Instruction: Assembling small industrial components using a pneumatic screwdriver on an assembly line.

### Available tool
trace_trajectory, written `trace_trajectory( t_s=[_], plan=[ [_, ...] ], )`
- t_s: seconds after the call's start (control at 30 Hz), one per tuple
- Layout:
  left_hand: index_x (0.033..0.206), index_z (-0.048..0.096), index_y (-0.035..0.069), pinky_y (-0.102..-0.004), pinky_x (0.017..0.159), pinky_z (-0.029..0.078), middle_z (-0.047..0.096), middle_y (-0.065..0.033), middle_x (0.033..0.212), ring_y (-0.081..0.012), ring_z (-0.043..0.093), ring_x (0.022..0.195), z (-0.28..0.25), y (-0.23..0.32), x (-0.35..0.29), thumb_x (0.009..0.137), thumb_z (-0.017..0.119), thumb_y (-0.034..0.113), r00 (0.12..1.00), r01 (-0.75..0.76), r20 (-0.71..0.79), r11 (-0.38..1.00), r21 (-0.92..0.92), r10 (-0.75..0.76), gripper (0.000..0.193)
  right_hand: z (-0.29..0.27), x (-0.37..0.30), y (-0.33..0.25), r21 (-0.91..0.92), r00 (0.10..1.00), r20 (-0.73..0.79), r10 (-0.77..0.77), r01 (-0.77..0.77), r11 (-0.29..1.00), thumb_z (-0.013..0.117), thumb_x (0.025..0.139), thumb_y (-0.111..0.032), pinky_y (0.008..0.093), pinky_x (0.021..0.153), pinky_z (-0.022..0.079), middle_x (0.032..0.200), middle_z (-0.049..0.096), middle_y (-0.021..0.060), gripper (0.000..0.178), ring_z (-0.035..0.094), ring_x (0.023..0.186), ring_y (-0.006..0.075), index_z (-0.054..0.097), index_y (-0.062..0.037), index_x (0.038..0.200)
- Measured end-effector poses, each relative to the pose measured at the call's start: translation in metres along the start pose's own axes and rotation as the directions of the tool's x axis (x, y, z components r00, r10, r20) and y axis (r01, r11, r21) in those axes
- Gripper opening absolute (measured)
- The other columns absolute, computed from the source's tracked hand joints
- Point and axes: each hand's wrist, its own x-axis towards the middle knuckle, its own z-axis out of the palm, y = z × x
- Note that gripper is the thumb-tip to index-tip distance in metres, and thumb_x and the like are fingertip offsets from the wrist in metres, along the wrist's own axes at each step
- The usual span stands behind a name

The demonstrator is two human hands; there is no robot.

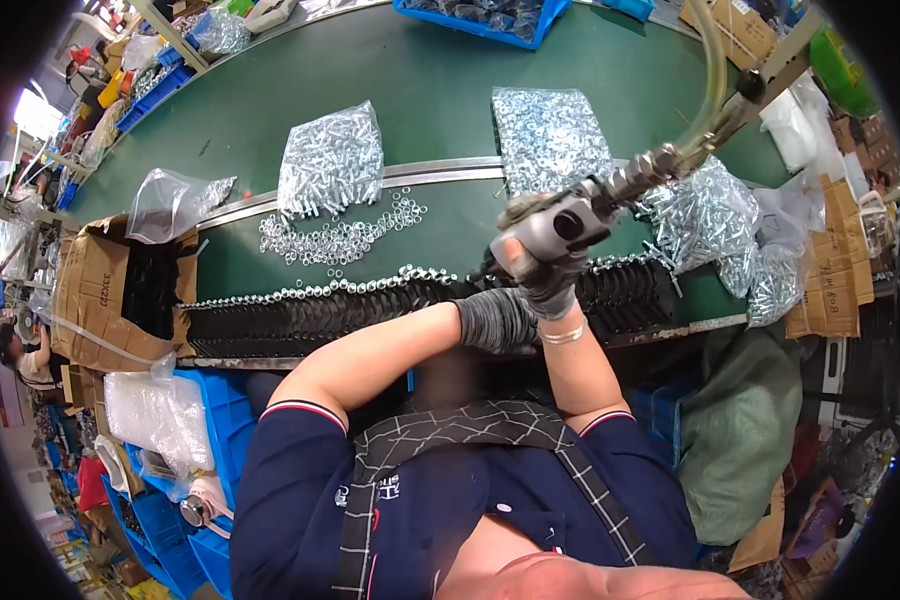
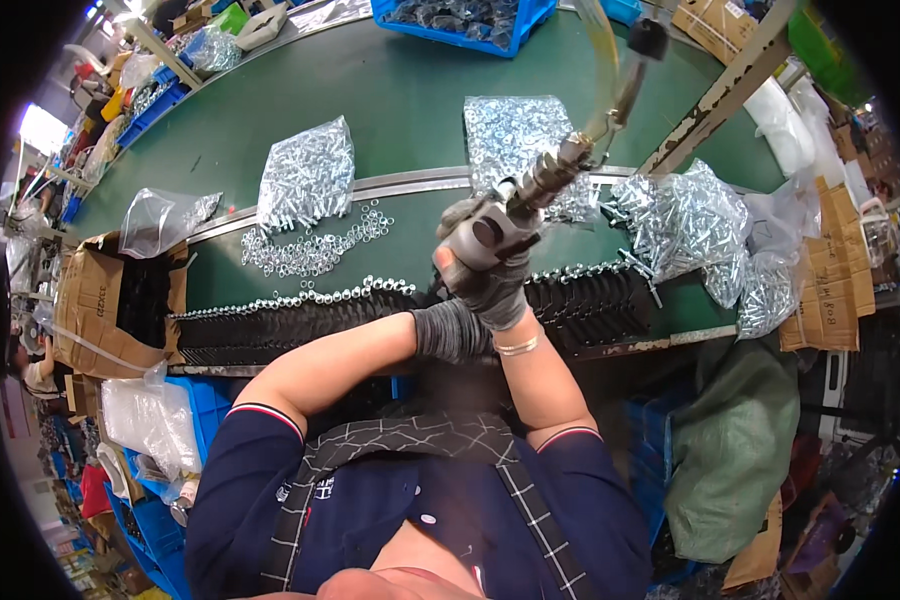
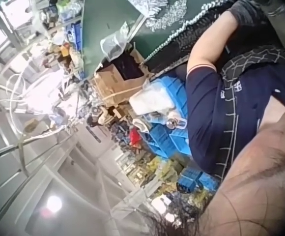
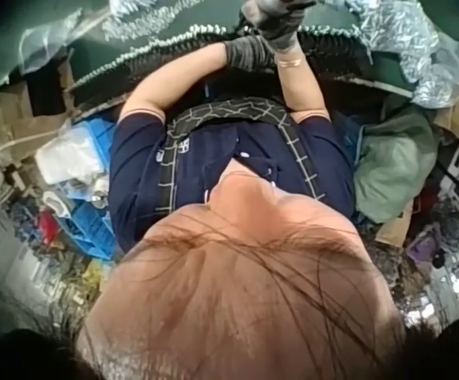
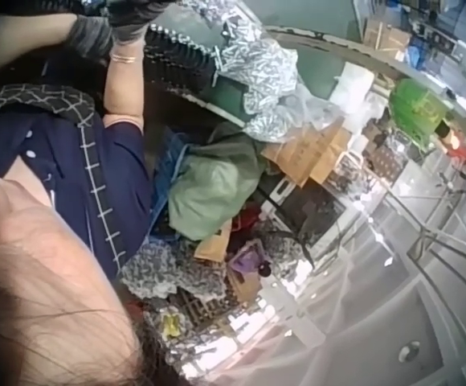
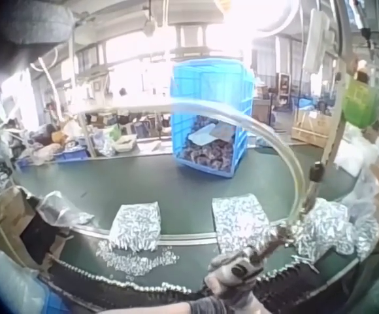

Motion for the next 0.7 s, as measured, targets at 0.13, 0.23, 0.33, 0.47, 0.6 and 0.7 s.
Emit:
trace_trajectory(
  t_s=[0.13,0.23,0.33,0.47,0.6,0.7],
  plan=[
    [0.120,0.055,0.013,-0.0401,0.108,0.029,0.051,-0.0111,0.129,-0.0279,0.042,0.125,-0.002,-0.002,0.002,0.085,0.056,0.032,1.000,-0.020,-0.013,0.996,-0.083,0.019,0.040,0.007,-0.001,-0.006,-0.165,0.994,0.104,0.017,0.001,0.986,0.078,0.070,-0.011,0.0325,0.077,0.051,0.103,0.058,0.0090,0.054,0.060,0.086,0.0191,0.048,-0.0106,0.114],
    [0.120,0.056,0.012,-0.0375,0.107,0.031,0.053,-0.0113,0.127,-0.0261,0.044,0.124,-0.005,0.001,0.006,0.087,0.056,0.032,0.986,-0.161,0.092,0.921,0.355,0.137,0.038,0.008,0.003,-0.020,-0.255,0.991,0.125,0.052,-0.018,0.967,0.076,0.070,-0.007,0.0301,0.077,0.050,0.103,0.058,0.0075,0.050,0.058,0.088,0.0168,0.049,-0.0097,0.113],
    [0.120,0.056,0.012,-0.0358,0.106,0.032,0.054,-0.0114,0.125,-0.0250,0.046,0.123,-0.004,0.003,0.008,0.088,0.057,0.031,0.966,-0.258,0.177,0.752,0.607,0.189,0.037,0.008,0.005,-0.022,-0.253,0.993,0.081,0.084,-0.061,0.965,0.069,0.071,-0.001,0.0254,0.075,0.050,0.103,0.057,0.0059,0.043,0.056,0.091,0.0120,0.051,-0.0066,0.110],
    [0.122,0.054,0.013,-0.0338,0.107,0.031,0.052,-0.0127,0.128,-0.0237,0.044,0.125,0.006,0.004,0.007,0.089,0.056,0.032,0.984,-0.033,-0.180,0.983,-0.183,-0.001,0.038,0.012,-0.010,0.006,-0.033,0.999,0.033,0.039,-0.038,0.999,0.070,0.071,-0.001,0.0262,0.073,0.050,0.105,0.058,0.0056,0.045,0.057,0.091,0.0122,0.051,-0.0061,0.112],
    [0.128,0.049,0.015,-0.0380,0.111,0.025,0.041,-0.0116,0.138,-0.0245,0.035,0.132,-0.006,0.052,0.021,0.090,0.051,0.036,0.986,-0.057,0.162,0.851,0.523,-0.033,0.043,0.010,-0.003,0.000,0.594,0.884,0.093,0.457,-0.418,0.687,0.078,0.071,-0.010,0.0309,0.073,0.052,0.098,0.061,0.0077,0.053,0.061,0.081,0.0170,0.048,-0.0064,0.114],
    [0.133,0.045,0.016,-0.0412,0.114,0.020,0.034,-0.0107,0.146,-0.0250,0.029,0.137,-0.009,0.087,0.014,0.091,0.048,0.040,0.926,-0.188,0.312,0.454,0.871,-0.215,0.048,0.019,0.017,-0.044,-0.124,0.998,-0.056,-0.013,0.006,0.992,0.079,0.071,-0.010,0.0300,0.075,0.053,0.096,0.061,0.0064,0.054,0.061,0.083,0.0166,0.049,-0.0066,0.115]
  ],
)
